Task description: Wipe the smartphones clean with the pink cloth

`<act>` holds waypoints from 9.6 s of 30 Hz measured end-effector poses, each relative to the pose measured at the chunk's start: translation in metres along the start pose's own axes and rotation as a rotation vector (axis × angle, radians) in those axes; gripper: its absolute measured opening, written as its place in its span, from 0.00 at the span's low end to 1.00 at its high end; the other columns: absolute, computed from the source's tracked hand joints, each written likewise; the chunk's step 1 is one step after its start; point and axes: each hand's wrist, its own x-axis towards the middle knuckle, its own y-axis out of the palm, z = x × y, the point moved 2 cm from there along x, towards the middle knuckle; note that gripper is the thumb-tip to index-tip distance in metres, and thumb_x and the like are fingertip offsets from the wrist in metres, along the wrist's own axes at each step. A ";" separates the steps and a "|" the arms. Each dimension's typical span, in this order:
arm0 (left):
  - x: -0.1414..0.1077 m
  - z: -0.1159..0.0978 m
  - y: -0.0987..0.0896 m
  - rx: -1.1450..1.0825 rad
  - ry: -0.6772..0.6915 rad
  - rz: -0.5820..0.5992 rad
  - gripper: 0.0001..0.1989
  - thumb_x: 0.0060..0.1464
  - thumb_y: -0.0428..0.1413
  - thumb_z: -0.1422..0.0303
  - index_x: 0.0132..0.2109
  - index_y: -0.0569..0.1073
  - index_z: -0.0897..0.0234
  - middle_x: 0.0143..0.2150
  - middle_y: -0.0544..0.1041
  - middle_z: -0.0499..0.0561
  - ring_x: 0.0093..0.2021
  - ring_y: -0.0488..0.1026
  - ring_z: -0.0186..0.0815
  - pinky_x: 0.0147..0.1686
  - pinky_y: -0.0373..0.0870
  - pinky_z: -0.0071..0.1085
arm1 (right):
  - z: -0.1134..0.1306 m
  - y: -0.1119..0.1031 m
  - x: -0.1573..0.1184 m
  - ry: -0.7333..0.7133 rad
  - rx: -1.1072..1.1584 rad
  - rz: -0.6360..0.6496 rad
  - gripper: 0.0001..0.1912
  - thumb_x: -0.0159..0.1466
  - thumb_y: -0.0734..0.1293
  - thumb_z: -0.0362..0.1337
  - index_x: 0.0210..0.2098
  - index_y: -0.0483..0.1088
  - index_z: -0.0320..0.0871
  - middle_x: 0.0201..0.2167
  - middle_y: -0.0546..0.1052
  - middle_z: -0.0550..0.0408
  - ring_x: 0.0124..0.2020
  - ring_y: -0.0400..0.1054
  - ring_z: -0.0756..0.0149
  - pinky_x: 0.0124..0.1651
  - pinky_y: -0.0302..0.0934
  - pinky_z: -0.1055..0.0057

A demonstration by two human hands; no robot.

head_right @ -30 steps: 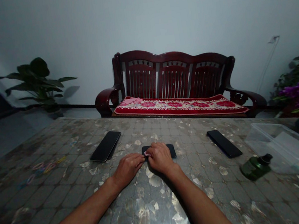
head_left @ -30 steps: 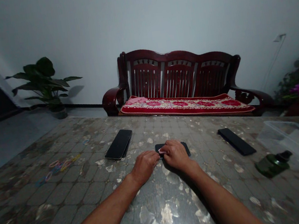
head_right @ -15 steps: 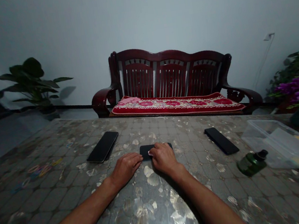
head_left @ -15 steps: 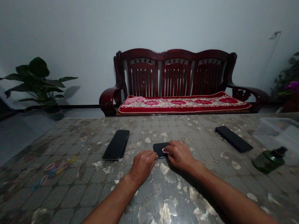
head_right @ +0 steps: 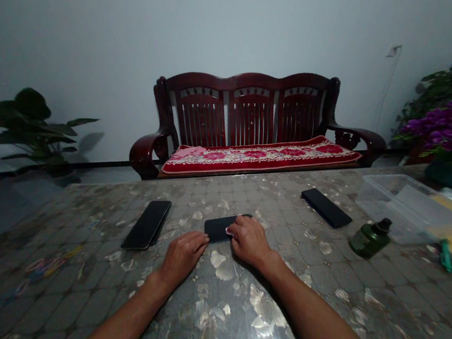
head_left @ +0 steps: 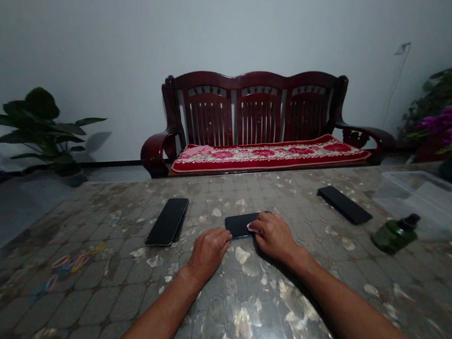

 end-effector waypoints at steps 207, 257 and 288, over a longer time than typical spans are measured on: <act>0.054 -0.088 -0.022 0.315 -0.333 0.715 0.19 0.63 0.55 0.60 0.49 0.77 0.73 0.43 0.80 0.71 0.44 0.80 0.52 0.45 0.71 0.41 | -0.031 0.002 0.003 0.012 0.135 -0.026 0.15 0.61 0.63 0.31 0.41 0.80 0.48 0.37 0.78 0.52 0.41 0.70 0.63 0.45 0.57 0.70; 0.095 0.015 -0.019 0.192 -0.191 0.814 0.34 0.40 0.63 0.66 0.58 0.69 0.62 0.57 0.71 0.61 0.54 0.73 0.53 0.48 0.72 0.39 | -0.037 0.000 -0.002 0.055 0.087 -0.108 0.14 0.59 0.63 0.30 0.38 0.79 0.47 0.37 0.76 0.53 0.41 0.68 0.63 0.44 0.52 0.67; 0.044 -0.021 -0.021 0.067 -0.386 0.442 0.23 0.45 0.66 0.57 0.46 0.77 0.67 0.46 0.76 0.61 0.50 0.73 0.50 0.51 0.68 0.38 | -0.023 -0.004 -0.002 0.117 -0.070 -0.015 0.13 0.62 0.64 0.32 0.43 0.78 0.47 0.41 0.76 0.49 0.43 0.67 0.60 0.45 0.52 0.66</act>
